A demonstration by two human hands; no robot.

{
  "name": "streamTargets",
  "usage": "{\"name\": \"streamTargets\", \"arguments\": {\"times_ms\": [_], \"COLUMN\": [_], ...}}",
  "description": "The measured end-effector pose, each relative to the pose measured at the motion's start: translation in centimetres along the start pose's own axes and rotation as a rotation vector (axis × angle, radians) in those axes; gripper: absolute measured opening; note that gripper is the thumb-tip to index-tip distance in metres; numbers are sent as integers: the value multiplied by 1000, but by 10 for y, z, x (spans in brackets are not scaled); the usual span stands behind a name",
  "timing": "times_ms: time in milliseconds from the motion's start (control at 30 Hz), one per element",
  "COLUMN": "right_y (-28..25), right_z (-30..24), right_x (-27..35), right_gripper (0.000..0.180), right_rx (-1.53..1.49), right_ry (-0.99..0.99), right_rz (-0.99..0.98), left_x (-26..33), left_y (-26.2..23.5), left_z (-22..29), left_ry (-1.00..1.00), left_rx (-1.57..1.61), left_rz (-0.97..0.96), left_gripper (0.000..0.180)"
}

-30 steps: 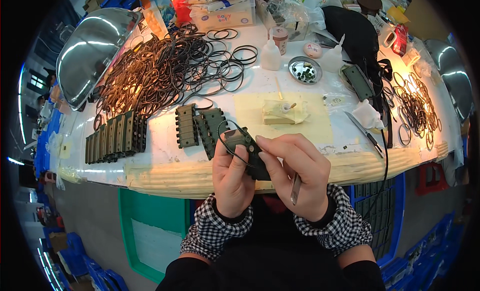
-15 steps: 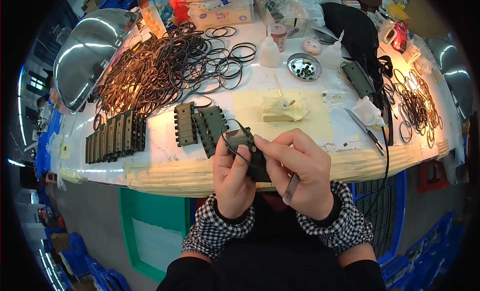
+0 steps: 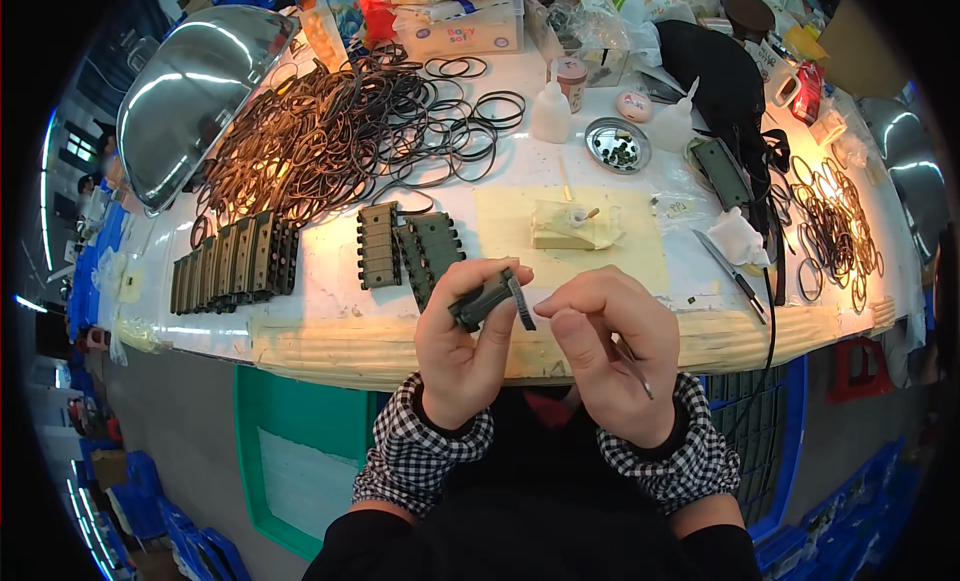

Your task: The recorder is assembling small plastic toy parts, specifically what appear to be tank treads, using tweezers at a factory workbench.

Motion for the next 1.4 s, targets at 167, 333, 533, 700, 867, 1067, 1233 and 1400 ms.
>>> {"name": "streamTargets", "arguments": {"times_ms": [167,333,533,700,867,1067,1233,1400], "right_y": [14,19,18,19,23,23,26,28], "right_z": [7,17,27,30,31,22,12,8], "right_x": [4,16,22,24,24,22,19,19], "right_gripper": [7,12,15,15,15,14,13,13], "right_rx": [-242,-345,-407,-406,-430,-283,-120,-35], "right_ry": [292,353,382,378,333,347,221,122], "right_rz": [-87,-114,-128,-132,-127,-174,-165,-152], "left_x": [-2,0,2,0,0,1,1,-1], "left_y": [1,-2,-1,1,2,-1,-1,-1], "left_z": [8,5,4,0,-1,-2,-9,-9], "left_ry": [231,55,-117,-126,-165,-283,-286,-284], "left_rx": [-284,-101,168,171,213,407,486,535], "left_rz": [-5,24,-100,-120,-116,-148,-133,-154], "left_gripper": [30,28,29,30,29,27,26,23]}}
Point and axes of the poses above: each hand's wrist, its own x-axis away from the middle knuckle, its own y-axis out of the palm, z = x × y, the point moved 5 cm from there along -x, towards the middle knuckle, and after that the axes turned 10 degrees about -y, right-handed, at the moved point
